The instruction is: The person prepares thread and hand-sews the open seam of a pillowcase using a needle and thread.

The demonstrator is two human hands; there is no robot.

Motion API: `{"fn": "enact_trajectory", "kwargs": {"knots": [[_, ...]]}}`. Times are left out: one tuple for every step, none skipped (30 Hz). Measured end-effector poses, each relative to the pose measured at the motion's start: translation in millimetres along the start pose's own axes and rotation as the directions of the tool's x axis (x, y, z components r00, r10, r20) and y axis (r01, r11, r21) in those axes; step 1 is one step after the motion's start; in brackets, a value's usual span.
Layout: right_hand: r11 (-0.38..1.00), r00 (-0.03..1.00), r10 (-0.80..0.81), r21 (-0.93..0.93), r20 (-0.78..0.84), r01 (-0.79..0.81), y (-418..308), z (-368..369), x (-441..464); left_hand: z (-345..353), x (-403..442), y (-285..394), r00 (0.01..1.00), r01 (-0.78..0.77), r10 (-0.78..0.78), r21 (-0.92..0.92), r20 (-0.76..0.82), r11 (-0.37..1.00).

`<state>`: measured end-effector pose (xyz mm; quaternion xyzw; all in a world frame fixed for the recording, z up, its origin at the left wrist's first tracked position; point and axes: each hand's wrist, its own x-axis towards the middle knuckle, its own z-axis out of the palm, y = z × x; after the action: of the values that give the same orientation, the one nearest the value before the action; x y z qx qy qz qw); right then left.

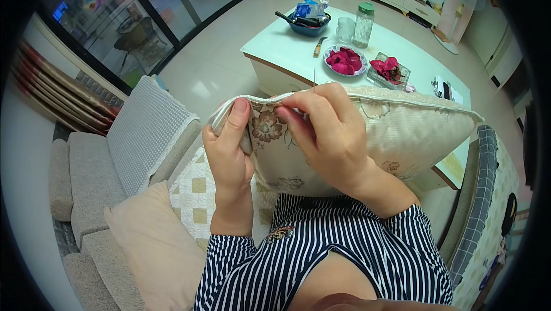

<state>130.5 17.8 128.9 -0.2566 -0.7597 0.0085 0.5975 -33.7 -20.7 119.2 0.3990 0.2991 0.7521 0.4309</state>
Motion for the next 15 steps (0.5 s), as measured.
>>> {"fn": "enact_trajectory", "kwargs": {"knots": [[0.998,0.997,-0.069,0.004,-0.023,0.069,4.4,3.2,-0.2,-1.0,-0.3,-0.7,1.000,-0.022,0.022,0.014,0.013,1.000],[0.990,0.989,-0.139,0.005,-0.046,0.139,6.7,4.6,-0.3,1.3,0.1,0.4,1.000,-0.019,0.019,0.014,0.013,1.000],[0.991,0.990,-0.137,0.004,-0.045,0.137,3.9,0.3,-0.1,6.4,1.4,3.2,1.000,-0.005,0.004,0.028,0.015,1.000],[0.977,0.982,-0.160,0.155,0.099,0.144,-2.9,-7.1,-0.4,8.9,3.2,4.3,1.000,0.009,-0.009,0.041,0.017,0.999],[0.945,0.951,-0.202,0.302,0.235,0.126,-9.7,-12.4,-2.2,8.8,6.1,3.2,1.000,0.009,-0.010,0.041,0.018,0.999],[0.845,0.900,-0.273,0.531,0.341,0.055,-15.3,-14.4,-6.0,8.0,9.9,0.9,1.000,0.022,-0.022,-0.012,-0.014,1.000],[0.707,0.830,-0.400,0.707,0.389,0.009,-19.1,-13.8,-14.3,6.5,14.3,-2.2,0.998,0.033,-0.036,-0.065,-0.045,0.997],[0.572,0.767,-0.492,0.817,0.412,-0.072,-25.4,-15.5,-21.4,-2.6,21.1,-7.3,1.000,0.002,-0.002,-0.071,0.007,0.997],[0.422,0.702,-0.583,0.891,0.409,-0.169,-29.4,-17.0,-25.7,-1.7,25.3,-10.2,1.000,0.004,-0.004,-0.071,0.008,0.997],[0.423,0.703,-0.582,0.890,0.410,-0.169,-27.0,-21.3,-23.1,1.3,29.1,-12.5,0.999,0.007,-0.011,-0.085,-0.043,0.996],[0.355,0.654,-0.611,0.893,0.446,-0.277,-21.8,-28.8,-17.1,3.0,30.8,-13.4,0.995,0.009,-0.018,-0.098,-0.094,0.995],[0.287,0.602,-0.643,0.878,0.473,-0.383,-16.6,-33.3,-12.5,4.4,30.3,-11.7,0.994,0.031,-0.041,-0.104,-0.099,0.994],[0.289,0.603,-0.643,0.878,0.473,-0.381,-11.6,-33.4,-10.3,4.7,29.7,-11.7,0.994,0.030,-0.040,-0.104,-0.097,0.994],[0.550,0.780,-0.435,0.819,0.449,-0.164,-6.1,-32.7,-8.0,5.1,29.5,-11.6,0.995,0.028,-0.037,-0.093,-0.093,0.995],[0.783,0.919,-0.241,0.622,0.312,-0.006,-2.2,-32.2,-5.9,5.5,28.7,-11.7,0.995,0.027,-0.034,-0.081,-0.091,0.996]]}}
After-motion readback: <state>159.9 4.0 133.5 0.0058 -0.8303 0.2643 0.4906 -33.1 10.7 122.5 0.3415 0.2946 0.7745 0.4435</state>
